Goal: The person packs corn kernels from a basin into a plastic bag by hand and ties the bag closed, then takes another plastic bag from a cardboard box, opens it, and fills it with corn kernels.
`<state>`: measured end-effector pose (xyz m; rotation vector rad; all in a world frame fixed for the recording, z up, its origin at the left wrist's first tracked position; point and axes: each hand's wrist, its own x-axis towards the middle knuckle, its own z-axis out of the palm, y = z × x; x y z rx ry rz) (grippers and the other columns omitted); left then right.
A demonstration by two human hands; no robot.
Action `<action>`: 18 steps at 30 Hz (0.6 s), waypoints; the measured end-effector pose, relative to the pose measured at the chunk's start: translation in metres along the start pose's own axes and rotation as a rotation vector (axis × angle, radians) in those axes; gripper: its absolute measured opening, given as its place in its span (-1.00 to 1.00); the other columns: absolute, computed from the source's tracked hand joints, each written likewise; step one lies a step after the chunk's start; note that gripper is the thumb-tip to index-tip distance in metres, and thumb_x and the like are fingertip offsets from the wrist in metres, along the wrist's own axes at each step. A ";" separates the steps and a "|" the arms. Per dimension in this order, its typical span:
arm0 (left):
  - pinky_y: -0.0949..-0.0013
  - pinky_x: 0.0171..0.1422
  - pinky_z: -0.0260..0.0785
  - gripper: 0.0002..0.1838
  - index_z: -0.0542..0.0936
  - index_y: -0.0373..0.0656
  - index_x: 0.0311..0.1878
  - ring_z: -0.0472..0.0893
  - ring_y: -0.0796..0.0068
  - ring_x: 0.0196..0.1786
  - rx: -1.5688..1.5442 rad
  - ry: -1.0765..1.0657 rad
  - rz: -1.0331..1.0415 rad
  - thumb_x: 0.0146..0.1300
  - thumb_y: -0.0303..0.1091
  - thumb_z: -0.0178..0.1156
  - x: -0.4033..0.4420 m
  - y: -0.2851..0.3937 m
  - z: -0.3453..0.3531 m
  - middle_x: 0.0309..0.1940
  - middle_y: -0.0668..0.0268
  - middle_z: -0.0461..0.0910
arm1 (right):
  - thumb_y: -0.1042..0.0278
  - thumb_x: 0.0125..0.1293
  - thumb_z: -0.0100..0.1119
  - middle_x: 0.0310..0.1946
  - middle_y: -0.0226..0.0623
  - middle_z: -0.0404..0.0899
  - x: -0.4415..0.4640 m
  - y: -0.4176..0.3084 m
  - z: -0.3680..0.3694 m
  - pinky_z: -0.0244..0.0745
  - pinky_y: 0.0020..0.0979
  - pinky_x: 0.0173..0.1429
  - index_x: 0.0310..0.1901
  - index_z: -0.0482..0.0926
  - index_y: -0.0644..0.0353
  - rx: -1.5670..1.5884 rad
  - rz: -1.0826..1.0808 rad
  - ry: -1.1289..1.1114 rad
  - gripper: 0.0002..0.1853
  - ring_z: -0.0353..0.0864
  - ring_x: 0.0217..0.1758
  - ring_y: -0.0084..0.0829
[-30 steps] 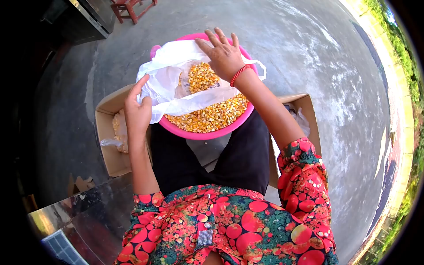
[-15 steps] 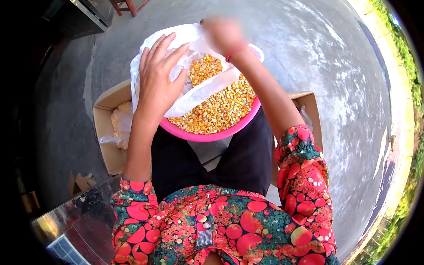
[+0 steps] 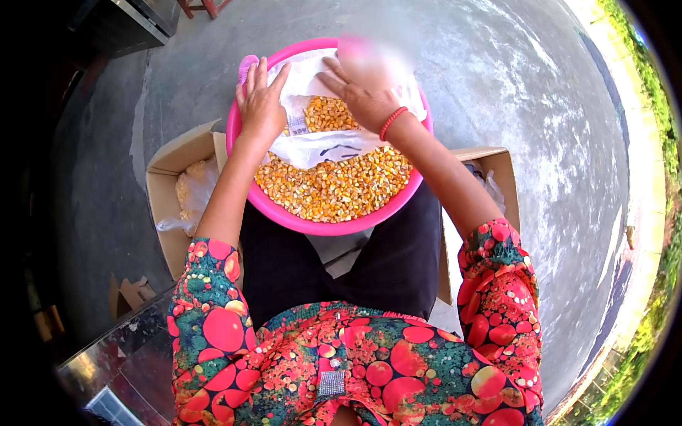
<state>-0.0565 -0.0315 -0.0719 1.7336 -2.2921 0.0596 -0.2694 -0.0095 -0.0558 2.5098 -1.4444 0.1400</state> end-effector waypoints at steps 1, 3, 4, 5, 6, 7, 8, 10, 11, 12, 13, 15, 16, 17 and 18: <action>-0.20 0.48 -0.24 -0.25 0.29 0.29 0.37 -0.05 0.08 0.51 0.002 0.000 0.000 0.08 -0.44 0.24 -0.002 -0.003 -0.001 0.46 0.10 0.03 | 0.54 0.20 -0.02 0.43 -0.45 0.11 -0.003 0.019 0.018 0.08 0.01 0.44 0.25 0.39 -0.09 -0.051 0.079 -0.072 -0.45 0.01 0.51 -0.40; -0.17 0.49 -0.24 -0.24 0.31 0.25 0.37 -0.01 0.09 0.51 -0.166 -0.022 -0.049 0.05 -0.54 0.18 -0.006 -0.007 -0.006 0.45 0.10 0.05 | 0.58 0.20 -0.06 0.42 -0.41 0.13 -0.004 0.033 0.007 0.21 -0.15 0.40 0.23 0.40 0.04 0.256 0.263 -0.092 -0.48 0.05 0.49 -0.35; -0.15 0.49 -0.24 -0.25 0.31 0.23 0.36 0.03 0.11 0.49 -0.161 0.017 -0.051 0.05 -0.52 0.19 -0.008 -0.008 -0.005 0.43 0.09 0.08 | 0.59 0.20 -0.08 0.41 -0.37 0.16 -0.003 0.036 -0.001 0.27 -0.24 0.39 0.22 0.41 0.11 0.374 0.330 -0.077 -0.50 0.10 0.47 -0.31; -0.15 0.49 -0.24 -0.25 0.31 0.23 0.36 0.03 0.11 0.49 -0.161 0.015 -0.051 0.05 -0.52 0.19 -0.009 -0.005 -0.009 0.43 0.09 0.08 | 0.59 0.20 -0.08 0.41 -0.37 0.16 0.000 0.036 -0.004 0.27 -0.24 0.39 0.22 0.41 0.11 0.376 0.331 -0.079 -0.50 0.10 0.47 -0.31; -0.15 0.49 -0.23 -0.25 0.31 0.24 0.37 0.05 0.12 0.48 -0.153 0.090 0.035 0.05 -0.46 0.22 -0.009 -0.002 -0.013 0.43 0.11 0.10 | 0.59 0.21 -0.08 0.37 -0.32 0.21 0.003 0.034 -0.007 0.27 -0.26 0.38 0.20 0.41 0.14 0.339 0.297 -0.041 -0.52 0.15 0.44 -0.27; -0.15 0.48 -0.23 -0.25 0.30 0.24 0.37 0.07 0.14 0.48 -0.146 0.165 0.122 0.05 -0.39 0.26 -0.011 0.001 -0.016 0.42 0.13 0.12 | 0.59 0.22 -0.09 0.33 -0.26 0.27 0.006 0.032 -0.009 0.28 -0.28 0.36 0.19 0.40 0.17 0.303 0.262 -0.004 -0.54 0.20 0.41 -0.24; -0.14 0.48 -0.22 -0.30 0.37 0.25 0.32 0.09 0.16 0.47 -0.110 0.212 0.220 0.04 -0.31 0.29 -0.012 0.005 -0.024 0.40 0.19 0.17 | 0.57 0.22 -0.07 0.26 -0.19 0.35 0.011 0.027 -0.017 0.29 -0.21 0.34 0.16 0.40 0.21 0.272 0.266 0.045 -0.57 0.26 0.36 -0.18; -0.14 0.48 -0.23 -0.36 0.43 0.24 0.27 0.09 0.17 0.47 -0.146 0.154 0.288 0.04 -0.32 0.29 -0.018 0.011 -0.035 0.39 0.21 0.19 | 0.56 0.23 -0.06 0.26 -0.19 0.35 0.018 0.026 -0.009 0.29 -0.20 0.34 0.16 0.40 0.20 0.210 0.255 0.023 -0.57 0.25 0.37 -0.20; -0.14 0.49 -0.23 -0.41 0.49 0.24 0.23 0.10 0.19 0.47 -0.181 0.101 0.354 0.04 -0.33 0.28 -0.021 0.012 -0.037 0.38 0.24 0.21 | 0.55 0.23 -0.06 0.26 -0.20 0.36 0.020 0.028 -0.003 0.29 -0.19 0.34 0.17 0.40 0.19 0.145 0.241 0.004 -0.57 0.24 0.38 -0.23; -0.15 0.50 -0.26 -0.47 0.57 0.24 0.15 0.08 0.19 0.48 -0.142 -0.013 0.278 0.02 -0.26 0.30 -0.021 0.009 -0.030 0.39 0.22 0.21 | 0.50 0.24 -0.04 0.26 -0.22 0.36 0.021 0.031 0.013 0.27 -0.17 0.35 0.21 0.39 0.16 0.191 0.299 -0.090 -0.54 0.22 0.40 -0.23; -0.15 0.50 -0.26 -0.47 0.57 0.24 0.15 0.08 0.19 0.48 -0.141 -0.009 0.279 0.02 -0.26 0.30 -0.021 0.002 -0.020 0.39 0.22 0.21 | 0.50 0.24 -0.04 0.26 -0.22 0.36 0.018 0.032 0.028 0.27 -0.17 0.35 0.21 0.39 0.16 0.189 0.299 -0.086 -0.54 0.22 0.40 -0.23; -0.16 0.50 -0.28 -0.44 0.56 0.24 0.16 0.05 0.17 0.49 -0.229 -0.155 0.144 -0.01 -0.18 0.34 -0.018 -0.007 -0.014 0.42 0.21 0.17 | 0.45 0.21 0.03 0.29 -0.24 0.33 0.018 0.032 0.030 0.25 -0.19 0.38 0.22 0.40 0.11 0.220 0.294 -0.079 -0.51 0.19 0.41 -0.19; -0.14 0.50 -0.27 -0.42 0.56 0.24 0.17 0.03 0.14 0.49 -0.226 -0.187 0.116 -0.04 -0.14 0.35 -0.018 -0.008 -0.008 0.43 0.20 0.14 | 0.43 0.19 0.08 0.31 -0.25 0.30 0.018 0.035 0.033 0.24 -0.19 0.39 0.23 0.40 0.08 0.231 0.278 -0.083 -0.49 0.18 0.42 -0.16; -0.14 0.50 -0.27 -0.42 0.56 0.24 0.17 0.03 0.14 0.49 -0.229 -0.190 0.112 -0.04 -0.14 0.35 -0.021 -0.004 -0.011 0.43 0.20 0.14 | 0.43 0.19 0.08 0.31 -0.25 0.30 0.015 0.031 0.018 0.24 -0.19 0.39 0.23 0.40 0.08 0.232 0.276 -0.087 -0.49 0.18 0.42 -0.16; -0.14 0.50 -0.25 -0.42 0.56 0.23 0.17 0.04 0.14 0.49 -0.229 -0.178 0.106 -0.04 -0.14 0.35 -0.022 0.000 -0.016 0.43 0.19 0.15 | 0.43 0.17 0.11 0.32 -0.24 0.28 0.014 0.026 -0.001 0.24 -0.19 0.39 0.21 0.43 0.04 0.258 0.243 -0.128 -0.49 0.18 0.42 -0.16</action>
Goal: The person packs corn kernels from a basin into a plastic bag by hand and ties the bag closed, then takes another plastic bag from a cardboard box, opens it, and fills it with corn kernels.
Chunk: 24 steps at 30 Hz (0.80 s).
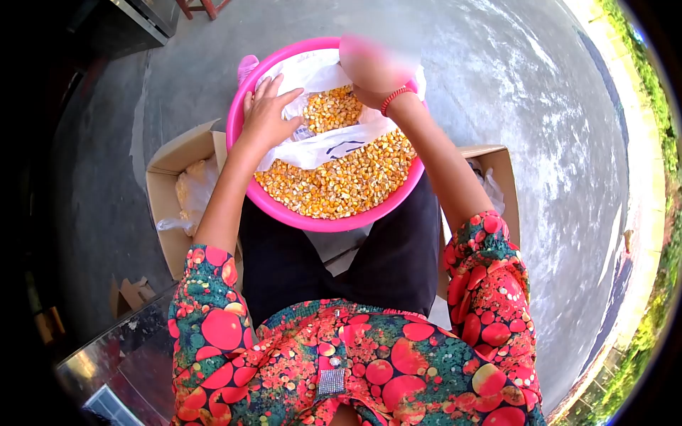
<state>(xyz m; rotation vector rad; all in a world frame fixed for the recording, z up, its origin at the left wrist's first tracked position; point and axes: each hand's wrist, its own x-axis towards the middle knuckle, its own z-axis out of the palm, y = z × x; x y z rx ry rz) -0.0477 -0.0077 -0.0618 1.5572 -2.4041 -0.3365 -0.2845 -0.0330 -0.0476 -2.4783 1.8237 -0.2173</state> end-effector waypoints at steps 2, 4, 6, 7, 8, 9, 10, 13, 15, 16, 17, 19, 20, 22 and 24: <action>-0.14 0.50 -0.24 -0.42 0.56 0.23 0.17 0.04 0.13 0.49 0.002 0.021 0.001 -0.04 -0.15 0.35 0.000 0.006 -0.008 0.42 0.18 0.15 | 0.42 0.12 0.19 0.33 -0.21 0.26 -0.009 -0.007 -0.020 0.29 -0.20 0.36 0.16 0.49 -0.03 -0.010 -0.072 -0.015 -0.51 0.24 0.37 -0.13; -0.14 0.49 -0.21 -0.47 0.58 0.16 0.14 0.10 0.13 0.46 -0.024 0.131 0.071 0.00 -0.17 0.32 -0.007 0.013 -0.015 0.37 0.17 0.25 | 0.43 0.13 0.19 0.32 -0.21 0.27 -0.021 -0.021 -0.049 0.32 -0.21 0.34 0.13 0.50 -0.02 -0.017 -0.069 0.007 -0.54 0.28 0.35 -0.14; -0.15 0.48 -0.19 -0.52 0.59 0.10 0.11 0.16 0.15 0.43 -0.053 0.192 0.128 0.04 -0.19 0.29 -0.017 0.022 -0.030 0.31 0.18 0.32 | 0.48 0.13 0.18 0.14 -0.17 0.45 -0.033 -0.027 -0.056 0.44 -0.22 0.19 -0.02 0.56 0.10 -0.001 -0.163 0.262 -0.67 0.46 0.18 -0.15; -0.16 0.46 -0.17 -0.56 0.60 0.04 0.09 0.23 0.18 0.40 -0.081 0.244 0.184 0.08 -0.22 0.26 -0.023 0.027 -0.035 0.26 0.18 0.39 | 0.48 0.13 0.18 0.14 -0.17 0.45 -0.040 -0.031 -0.060 0.44 -0.22 0.19 -0.02 0.56 0.10 -0.003 -0.166 0.265 -0.67 0.46 0.18 -0.15; -0.16 0.46 -0.17 -0.56 0.60 0.04 0.09 0.23 0.18 0.40 -0.080 0.247 0.183 0.08 -0.22 0.26 -0.033 0.033 -0.039 0.26 0.18 0.39 | 0.50 0.12 0.18 0.00 -0.16 0.51 -0.052 -0.041 -0.072 0.46 -0.23 0.12 -0.09 0.57 0.14 0.145 -0.212 0.273 -0.72 0.51 0.08 -0.16; -0.16 0.46 -0.16 -0.60 0.60 -0.02 0.06 0.28 0.21 0.36 -0.116 0.248 0.209 0.10 -0.24 0.24 -0.045 0.041 -0.041 0.20 0.20 0.44 | 0.52 0.12 0.17 -0.13 -0.15 0.57 -0.064 -0.051 -0.078 0.49 -0.23 0.04 -0.15 0.58 0.19 0.293 -0.259 0.280 -0.78 0.56 -0.02 -0.16; -0.16 0.45 -0.15 -0.64 0.60 -0.09 0.02 0.33 0.24 0.33 -0.151 0.250 0.234 0.13 -0.26 0.22 -0.056 0.048 -0.042 0.14 0.22 0.49 | 0.50 0.11 0.18 -0.26 -0.17 0.57 -0.076 -0.061 -0.076 0.49 -0.23 -0.05 -0.23 0.59 0.19 0.434 -0.315 0.208 -0.84 0.57 -0.14 -0.14; -0.08 0.46 -0.14 -0.65 0.59 -0.14 0.04 0.38 0.26 0.28 -0.095 0.175 0.233 0.15 -0.38 0.17 -0.084 0.057 -0.027 0.08 0.26 0.54 | 0.48 0.08 0.21 -0.42 -0.20 0.55 -0.105 -0.083 -0.043 0.49 -0.23 -0.15 -0.33 0.59 0.19 0.592 -0.496 -0.040 -0.91 0.58 -0.29 -0.13; -0.09 0.45 -0.14 -0.71 0.62 -0.13 -0.02 0.41 0.26 0.25 -0.150 0.195 0.217 0.17 -0.45 0.12 -0.097 0.057 -0.009 0.04 0.28 0.56 | 0.43 0.07 0.24 -0.41 -0.21 0.56 -0.114 -0.088 -0.012 0.50 -0.25 -0.14 -0.33 0.60 0.17 0.547 -0.547 -0.060 -0.89 0.59 -0.27 -0.16; -0.13 0.45 -0.15 -0.72 0.63 -0.14 -0.06 0.42 0.27 0.23 -0.168 0.245 0.211 0.15 -0.47 0.12 -0.102 0.055 0.001 0.01 0.27 0.57 | 0.36 0.07 0.26 -0.29 -0.25 0.57 -0.118 -0.089 0.001 0.46 -0.24 -0.02 -0.28 0.60 0.14 0.510 -0.549 -0.048 -0.84 0.57 -0.12 -0.21; -0.18 0.44 -0.15 -0.74 0.64 -0.15 -0.10 0.43 0.28 0.22 -0.187 0.294 0.204 0.12 -0.49 0.12 -0.105 0.053 0.008 -0.01 0.27 0.57 | 0.36 0.07 0.26 -0.29 -0.25 0.57 -0.118 -0.088 0.012 0.46 -0.24 -0.02 -0.28 0.60 0.14 0.509 -0.551 -0.046 -0.84 0.57 -0.12 -0.21; -0.18 0.43 -0.14 -0.78 0.66 -0.15 -0.17 0.43 0.29 0.21 -0.195 0.337 0.192 0.13 -0.49 0.11 -0.112 0.052 0.016 -0.02 0.28 0.57 | 0.28 0.08 0.25 -0.15 -0.31 0.54 -0.121 -0.087 0.028 0.37 -0.19 0.13 -0.21 0.59 0.09 0.329 -0.636 0.031 -0.78 0.49 0.05 -0.25; -0.15 0.43 -0.12 -0.75 0.64 -0.14 -0.11 0.43 0.29 0.21 -0.183 0.302 0.187 0.14 -0.50 0.11 -0.115 0.049 0.019 0.01 0.27 0.56 | 0.24 0.10 0.23 -0.08 -0.35 0.50 -0.123 -0.088 0.030 0.29 -0.16 0.19 -0.15 0.58 0.05 0.319 -0.609 -0.007 -0.74 0.42 0.13 -0.27; -0.13 0.43 -0.10 -0.71 0.61 -0.14 -0.05 0.43 0.29 0.21 -0.171 0.272 0.180 0.14 -0.50 0.10 -0.119 0.046 0.025 0.03 0.27 0.55 | 0.23 0.11 0.23 -0.09 -0.34 0.50 -0.125 -0.087 0.030 0.30 -0.17 0.18 -0.15 0.57 0.04 0.307 -0.579 -0.029 -0.75 0.44 0.10 -0.27; -0.07 0.43 -0.06 -0.55 0.49 -0.11 0.16 0.41 0.30 0.23 -0.240 0.296 0.097 0.14 -0.48 0.11 -0.120 0.049 0.026 0.10 0.27 0.50 | 0.22 0.12 0.22 -0.11 -0.34 0.51 -0.126 -0.085 0.029 0.32 -0.18 0.16 -0.16 0.57 0.04 0.302 -0.546 -0.056 -0.75 0.46 0.08 -0.27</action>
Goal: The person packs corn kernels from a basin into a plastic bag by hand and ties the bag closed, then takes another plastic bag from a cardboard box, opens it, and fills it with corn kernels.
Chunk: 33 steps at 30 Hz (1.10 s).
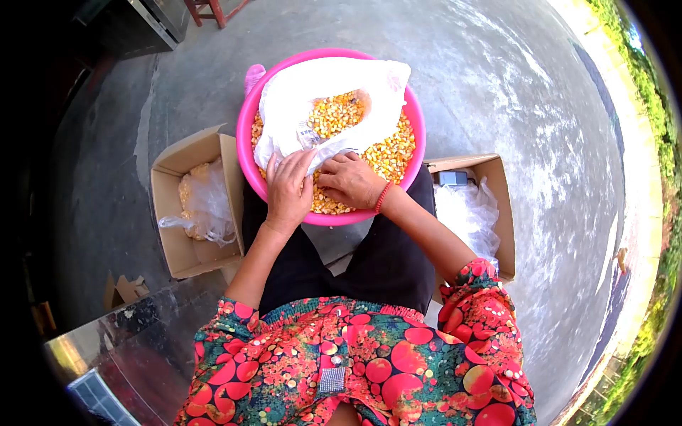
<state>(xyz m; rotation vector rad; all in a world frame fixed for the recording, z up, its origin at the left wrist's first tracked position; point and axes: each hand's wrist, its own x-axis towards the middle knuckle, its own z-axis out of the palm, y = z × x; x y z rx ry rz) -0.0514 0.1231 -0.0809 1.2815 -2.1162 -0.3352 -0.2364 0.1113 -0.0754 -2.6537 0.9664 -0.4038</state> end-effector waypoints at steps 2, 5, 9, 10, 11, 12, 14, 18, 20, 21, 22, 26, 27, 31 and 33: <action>-0.06 0.42 -0.04 -0.48 0.41 -0.10 0.23 0.40 0.31 0.24 0.011 0.032 -0.014 0.14 -0.45 0.12 0.002 0.007 -0.002 0.12 0.27 0.49 | 0.21 0.16 0.19 -0.15 -0.33 0.52 -0.003 0.004 -0.001 0.34 -0.20 0.13 -0.19 0.55 0.05 0.023 0.056 -0.078 -0.79 0.49 0.02 -0.27; -0.03 0.42 -0.04 -0.38 0.32 -0.10 0.32 0.36 0.33 0.27 0.046 0.030 -0.008 0.13 -0.39 0.16 0.002 0.004 0.000 0.14 0.24 0.47 | 0.21 0.21 0.16 -0.21 -0.32 0.55 -0.005 0.013 0.009 0.38 -0.20 0.08 -0.24 0.54 0.07 0.011 0.038 0.034 -0.83 0.54 -0.07 -0.26; -0.02 0.42 -0.03 -0.44 0.38 -0.14 0.26 0.37 0.33 0.25 0.100 -0.051 -0.018 0.13 -0.37 0.17 0.001 0.002 0.003 0.08 0.25 0.48 | 0.22 0.22 0.14 -0.41 -0.20 0.57 -0.004 0.017 0.010 0.52 -0.19 -0.18 -0.29 0.53 0.13 0.039 0.142 0.001 -0.83 0.61 -0.29 -0.17; -0.02 0.42 -0.03 -0.46 0.40 -0.15 0.24 0.37 0.32 0.24 0.099 -0.053 -0.024 0.13 -0.36 0.17 0.001 0.001 0.004 0.05 0.25 0.49 | 0.22 0.22 0.14 -0.41 -0.20 0.57 -0.004 0.019 0.012 0.52 -0.19 -0.18 -0.29 0.53 0.13 0.039 0.138 0.001 -0.83 0.61 -0.29 -0.17; -0.02 0.42 -0.03 -0.46 0.40 -0.15 0.24 0.37 0.32 0.24 0.099 -0.048 -0.026 0.13 -0.36 0.17 0.001 0.000 0.004 0.05 0.25 0.49 | 0.24 0.22 0.14 -0.44 -0.17 0.57 -0.002 0.021 0.012 0.53 -0.18 -0.21 -0.30 0.53 0.15 0.055 0.150 0.040 -0.83 0.61 -0.32 -0.14; -0.03 0.42 -0.03 -0.50 0.44 -0.14 0.20 0.38 0.31 0.24 0.094 -0.021 -0.027 0.14 -0.36 0.18 0.001 0.001 0.004 0.02 0.27 0.49 | 0.25 0.23 0.14 -0.46 -0.14 0.57 -0.002 0.022 0.012 0.53 -0.18 -0.25 -0.30 0.54 0.17 0.072 0.162 0.078 -0.83 0.61 -0.34 -0.12; -0.03 0.42 -0.03 -0.54 0.48 -0.13 0.16 0.38 0.31 0.23 0.085 0.008 -0.033 0.14 -0.35 0.18 0.001 0.002 0.004 -0.01 0.29 0.50 | 0.28 0.24 0.13 -0.46 -0.12 0.57 -0.001 0.020 0.007 0.52 -0.19 -0.25 -0.30 0.54 0.20 0.137 0.151 0.129 -0.84 0.61 -0.35 -0.10; -0.05 0.41 -0.03 -0.63 0.55 -0.08 0.08 0.37 0.29 0.24 0.078 -0.054 0.027 0.16 -0.36 0.17 0.001 0.004 -0.001 0.02 0.33 0.51 | 0.33 0.30 0.09 -0.47 -0.08 0.56 0.009 0.010 -0.019 0.47 -0.24 -0.28 -0.28 0.53 0.29 0.403 0.173 0.199 -0.82 0.58 -0.40 -0.11; -0.08 0.40 -0.03 -0.66 0.57 -0.03 0.07 0.37 0.28 0.25 0.085 -0.053 0.049 0.20 -0.36 0.15 0.001 0.004 0.001 0.03 0.35 0.54 | 0.27 0.39 0.05 -0.55 -0.31 0.46 0.016 0.008 -0.033 0.39 -0.41 -0.36 -0.28 0.52 0.30 0.638 0.277 0.244 -0.76 0.45 -0.50 -0.44; -0.08 0.40 -0.03 -0.66 0.57 -0.03 0.07 0.37 0.28 0.25 0.084 -0.046 0.049 0.20 -0.36 0.15 0.002 0.005 0.000 0.03 0.35 0.54 | 0.23 0.42 0.03 -0.59 -0.47 0.39 0.024 0.004 -0.042 0.34 -0.49 -0.42 -0.28 0.51 0.27 0.697 0.289 0.313 -0.75 0.38 -0.52 -0.59; -0.09 0.40 -0.03 -0.67 0.57 -0.01 0.07 0.37 0.28 0.25 0.049 -0.072 0.046 0.20 -0.36 0.14 0.002 0.006 -0.001 0.01 0.36 0.56 | 0.17 0.46 -0.04 -0.61 -0.61 0.29 0.026 0.001 -0.059 0.16 -0.62 -0.52 -0.33 0.49 0.21 0.891 0.409 0.245 -0.71 0.23 -0.59 -0.74; -0.12 0.39 -0.03 -0.69 0.60 0.03 0.04 0.39 0.26 0.22 -0.012 -0.107 0.057 0.21 -0.36 0.13 0.001 0.003 0.000 -0.04 0.40 0.58 | 0.13 0.46 -0.06 -0.62 -0.66 0.22 0.055 0.002 -0.080 0.05 -0.67 -0.53 -0.34 0.47 0.15 1.111 0.486 0.453 -0.70 0.13 -0.59 -0.81; -0.12 0.39 -0.04 -0.70 0.61 0.03 0.03 0.40 0.24 0.21 -0.026 -0.134 0.064 0.21 -0.37 0.14 0.001 0.003 0.000 -0.03 0.38 0.58 | 0.17 0.45 -0.03 -0.60 -0.64 0.27 0.062 0.008 -0.079 0.10 -0.67 -0.49 -0.32 0.50 0.17 1.114 0.471 0.528 -0.73 0.19 -0.56 -0.80; -0.11 0.40 -0.04 -0.72 0.64 0.02 -0.02 0.42 0.25 0.19 -0.043 -0.107 0.057 0.19 -0.36 0.16 0.000 0.002 0.001 -0.07 0.37 0.59 | 0.30 0.38 0.07 -0.48 -0.54 0.48 0.076 0.023 -0.057 0.33 -0.61 -0.30 -0.25 0.56 0.24 0.762 0.468 0.494 -0.82 0.41 -0.41 -0.71; -0.11 0.39 -0.03 -0.72 0.64 0.01 -0.03 0.43 0.26 0.18 -0.053 -0.090 0.056 0.16 -0.36 0.18 -0.001 0.002 0.000 -0.08 0.36 0.60 | 0.38 0.31 0.15 -0.37 -0.43 0.60 0.068 0.022 -0.052 0.45 -0.50 -0.08 -0.27 0.56 0.35 0.472 0.340 0.476 -0.83 0.52 -0.24 -0.63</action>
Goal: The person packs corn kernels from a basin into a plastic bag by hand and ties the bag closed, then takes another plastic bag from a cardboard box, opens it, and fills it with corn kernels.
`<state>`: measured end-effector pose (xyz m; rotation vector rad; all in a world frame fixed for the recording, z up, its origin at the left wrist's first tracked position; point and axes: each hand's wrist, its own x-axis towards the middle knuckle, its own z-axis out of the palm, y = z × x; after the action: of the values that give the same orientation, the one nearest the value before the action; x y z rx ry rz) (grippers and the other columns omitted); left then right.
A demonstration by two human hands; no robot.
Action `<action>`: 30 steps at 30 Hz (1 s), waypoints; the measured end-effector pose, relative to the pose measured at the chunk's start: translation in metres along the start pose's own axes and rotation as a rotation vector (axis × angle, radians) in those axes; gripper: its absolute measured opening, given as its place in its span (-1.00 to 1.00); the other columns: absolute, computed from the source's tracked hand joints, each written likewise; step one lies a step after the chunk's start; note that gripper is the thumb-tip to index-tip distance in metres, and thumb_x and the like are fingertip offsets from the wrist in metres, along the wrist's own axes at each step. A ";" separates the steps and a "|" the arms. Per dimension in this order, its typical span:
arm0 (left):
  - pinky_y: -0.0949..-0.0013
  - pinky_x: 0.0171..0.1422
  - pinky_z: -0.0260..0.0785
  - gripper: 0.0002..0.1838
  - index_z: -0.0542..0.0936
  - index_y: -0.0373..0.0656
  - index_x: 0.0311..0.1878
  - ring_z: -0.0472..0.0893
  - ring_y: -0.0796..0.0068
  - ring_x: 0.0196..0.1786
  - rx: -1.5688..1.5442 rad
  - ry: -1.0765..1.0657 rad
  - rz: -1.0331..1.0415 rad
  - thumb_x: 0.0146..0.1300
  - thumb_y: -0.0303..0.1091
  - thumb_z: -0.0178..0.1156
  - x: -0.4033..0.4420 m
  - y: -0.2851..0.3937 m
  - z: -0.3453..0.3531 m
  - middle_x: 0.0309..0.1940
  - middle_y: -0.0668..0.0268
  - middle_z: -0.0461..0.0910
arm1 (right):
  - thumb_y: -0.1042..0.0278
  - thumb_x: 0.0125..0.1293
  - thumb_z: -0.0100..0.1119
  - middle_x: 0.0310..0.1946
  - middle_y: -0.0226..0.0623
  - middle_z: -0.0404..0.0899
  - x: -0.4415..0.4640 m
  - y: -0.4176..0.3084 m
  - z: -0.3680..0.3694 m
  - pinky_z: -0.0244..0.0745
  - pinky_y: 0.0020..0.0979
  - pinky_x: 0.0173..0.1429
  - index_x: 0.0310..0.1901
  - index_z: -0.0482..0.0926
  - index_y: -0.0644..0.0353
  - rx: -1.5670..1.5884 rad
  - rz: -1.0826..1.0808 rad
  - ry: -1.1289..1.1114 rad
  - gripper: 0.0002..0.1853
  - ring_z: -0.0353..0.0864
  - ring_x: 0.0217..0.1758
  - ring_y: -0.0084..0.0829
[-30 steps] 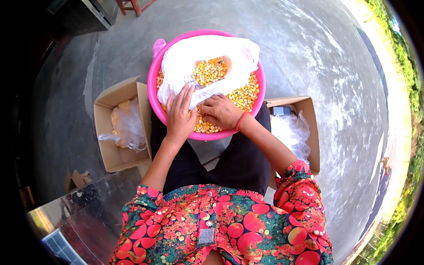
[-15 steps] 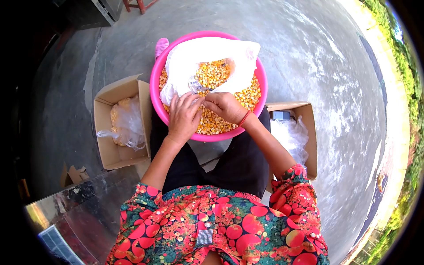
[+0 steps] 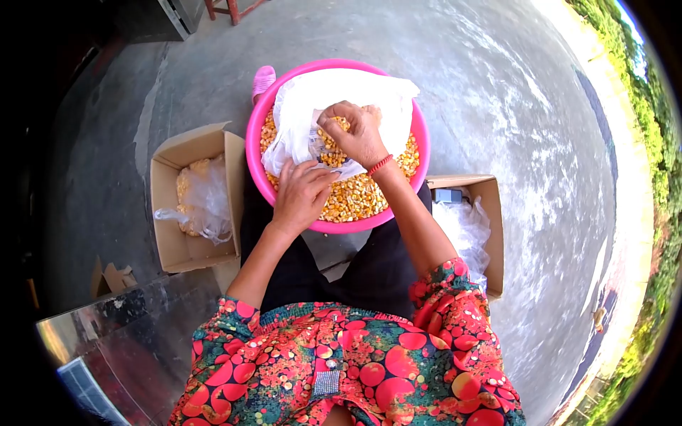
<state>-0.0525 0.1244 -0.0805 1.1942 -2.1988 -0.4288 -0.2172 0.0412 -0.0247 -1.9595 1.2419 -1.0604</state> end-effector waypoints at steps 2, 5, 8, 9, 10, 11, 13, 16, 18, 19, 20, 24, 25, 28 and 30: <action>-0.10 0.39 -0.03 -0.72 0.64 0.00 -0.04 0.43 0.26 0.17 0.000 0.017 0.000 0.15 -0.37 0.19 0.000 -0.002 0.001 -0.09 0.36 0.60 | 0.43 0.22 0.20 -0.49 -0.33 0.58 -0.014 0.006 0.003 0.42 -0.46 -0.35 -0.33 0.59 0.27 0.053 -0.093 0.104 -0.90 0.53 -0.46 -0.54; -0.09 0.39 0.00 -0.74 0.65 -0.02 -0.06 0.44 0.28 0.16 -0.008 0.039 0.007 0.15 -0.37 0.19 0.000 0.000 0.000 -0.10 0.36 0.60 | 0.43 0.22 0.19 -0.52 -0.33 0.56 -0.044 -0.011 -0.015 0.40 -0.43 -0.38 -0.36 0.56 0.30 0.182 0.182 -0.101 -0.89 0.51 -0.49 -0.52; -0.07 0.38 0.02 -0.76 0.66 -0.05 -0.10 0.46 0.32 0.14 -0.005 0.055 0.008 0.15 -0.37 0.18 0.000 0.000 0.001 -0.13 0.37 0.61 | 0.45 0.14 0.22 -0.53 -0.21 0.56 -0.071 -0.011 -0.030 0.39 -0.40 -0.43 -0.41 0.55 0.27 -0.175 0.041 -0.236 -0.92 0.54 -0.51 -0.33; -0.06 0.38 0.03 -0.77 0.67 -0.05 -0.11 0.47 0.34 0.13 0.005 0.062 0.006 0.15 -0.37 0.19 0.000 0.000 0.001 -0.14 0.37 0.62 | 0.45 0.11 0.22 -0.50 -0.20 0.55 -0.080 -0.001 -0.030 0.44 -0.32 -0.33 -0.42 0.56 0.21 -0.312 -0.073 -0.195 -0.94 0.54 -0.42 -0.21; -0.06 0.38 0.03 -0.77 0.67 -0.05 -0.11 0.47 0.34 0.13 0.005 0.060 0.007 0.15 -0.37 0.19 0.000 0.000 0.002 -0.14 0.37 0.62 | 0.45 0.11 0.22 -0.50 -0.20 0.55 -0.087 0.006 -0.030 0.44 -0.32 -0.33 -0.42 0.56 0.21 -0.311 -0.072 -0.194 -0.94 0.54 -0.42 -0.21; -0.04 0.38 0.03 -0.78 0.67 -0.06 -0.12 0.47 0.35 0.12 0.004 0.065 0.007 0.15 -0.37 0.19 0.000 -0.001 0.002 -0.15 0.38 0.62 | 0.45 0.09 0.22 -0.49 -0.22 0.54 -0.091 0.011 -0.030 0.44 -0.28 -0.26 -0.42 0.56 0.19 -0.419 -0.073 -0.127 -0.96 0.53 -0.38 -0.18; -0.02 0.38 0.04 -0.79 0.67 -0.06 -0.14 0.48 0.36 0.11 0.005 0.069 0.009 0.15 -0.37 0.20 0.000 -0.001 0.002 -0.17 0.38 0.62 | 0.44 0.09 0.19 -0.43 -0.22 0.50 -0.100 0.020 -0.026 0.43 -0.19 -0.12 -0.36 0.58 0.14 -0.546 -0.014 -0.078 -0.94 0.49 -0.29 -0.12; 0.00 0.38 0.05 -0.79 0.67 -0.07 -0.14 0.49 0.37 0.10 0.012 0.068 0.008 0.13 -0.37 0.20 0.000 0.000 0.003 -0.18 0.38 0.62 | 0.38 0.11 0.19 -0.39 -0.17 0.50 -0.108 0.024 -0.003 0.44 -0.18 -0.14 -0.28 0.58 0.13 -0.595 -0.052 -0.074 -0.87 0.50 -0.26 -0.13; 0.00 0.38 0.05 -0.79 0.66 -0.09 -0.15 0.49 0.37 0.10 -0.002 0.062 -0.023 0.13 -0.38 0.20 0.000 0.000 0.003 -0.18 0.37 0.62 | 0.30 0.13 0.20 -0.36 -0.16 0.49 -0.108 0.015 0.010 0.45 -0.17 -0.11 -0.28 0.54 0.15 -0.630 -0.007 -0.135 -0.84 0.51 -0.25 -0.12; 0.00 0.38 0.05 -0.79 0.66 -0.09 -0.15 0.49 0.37 0.10 0.000 0.061 -0.022 0.13 -0.38 0.20 0.000 0.000 0.003 -0.18 0.37 0.62 | 0.27 0.14 0.19 -0.36 -0.16 0.49 -0.106 0.009 0.016 0.47 -0.18 -0.12 -0.29 0.54 0.15 -0.610 0.018 -0.172 -0.83 0.52 -0.23 -0.13; 0.00 0.38 0.05 -0.79 0.66 -0.09 -0.16 0.49 0.37 0.09 0.007 0.066 -0.019 0.12 -0.39 0.20 -0.001 -0.001 0.003 -0.19 0.37 0.62 | 0.24 0.16 0.19 -0.35 -0.16 0.49 -0.106 0.004 0.021 0.48 -0.19 -0.14 -0.30 0.53 0.15 -0.589 0.042 -0.210 -0.82 0.54 -0.22 -0.14; -0.01 0.37 0.06 -0.79 0.65 -0.10 -0.16 0.50 0.35 0.09 0.010 0.075 -0.031 0.10 -0.41 0.20 -0.001 -0.002 0.005 -0.19 0.35 0.62 | 0.21 0.21 0.16 -0.37 -0.16 0.52 -0.106 0.009 0.034 0.50 -0.18 -0.20 -0.29 0.53 0.14 -0.490 0.014 -0.153 -0.81 0.58 -0.25 -0.14; -0.01 0.37 0.06 -0.79 0.65 -0.10 -0.16 0.50 0.35 0.09 0.009 0.075 -0.031 0.10 -0.41 0.20 -0.001 -0.002 0.005 -0.19 0.35 0.62 | 0.22 0.23 0.14 -0.38 -0.15 0.53 -0.105 0.012 0.034 0.51 -0.17 -0.22 -0.27 0.53 0.14 -0.493 0.058 -0.202 -0.82 0.59 -0.27 -0.13; 0.00 0.38 0.06 -0.78 0.64 -0.11 -0.16 0.50 0.35 0.08 0.001 0.079 -0.029 0.10 -0.42 0.20 -0.002 -0.002 0.004 -0.20 0.35 0.62 | 0.26 0.26 0.10 -0.38 -0.11 0.57 -0.106 0.020 0.033 0.52 -0.16 -0.25 -0.24 0.55 0.14 -0.426 0.046 -0.209 -0.84 0.61 -0.33 -0.10; 0.01 0.37 0.07 -0.79 0.64 -0.11 -0.16 0.50 0.35 0.07 -0.005 0.091 -0.021 0.10 -0.42 0.20 -0.001 -0.002 0.004 -0.21 0.34 0.61 | 0.29 0.28 0.08 -0.38 -0.09 0.59 -0.104 0.022 0.029 0.51 -0.17 -0.26 -0.23 0.56 0.15 -0.356 -0.008 -0.168 -0.85 0.60 -0.36 -0.08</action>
<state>-0.0531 0.1247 -0.0846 1.2111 -2.1083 -0.3803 -0.2282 0.1294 -0.0896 -2.2646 1.4031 -0.6951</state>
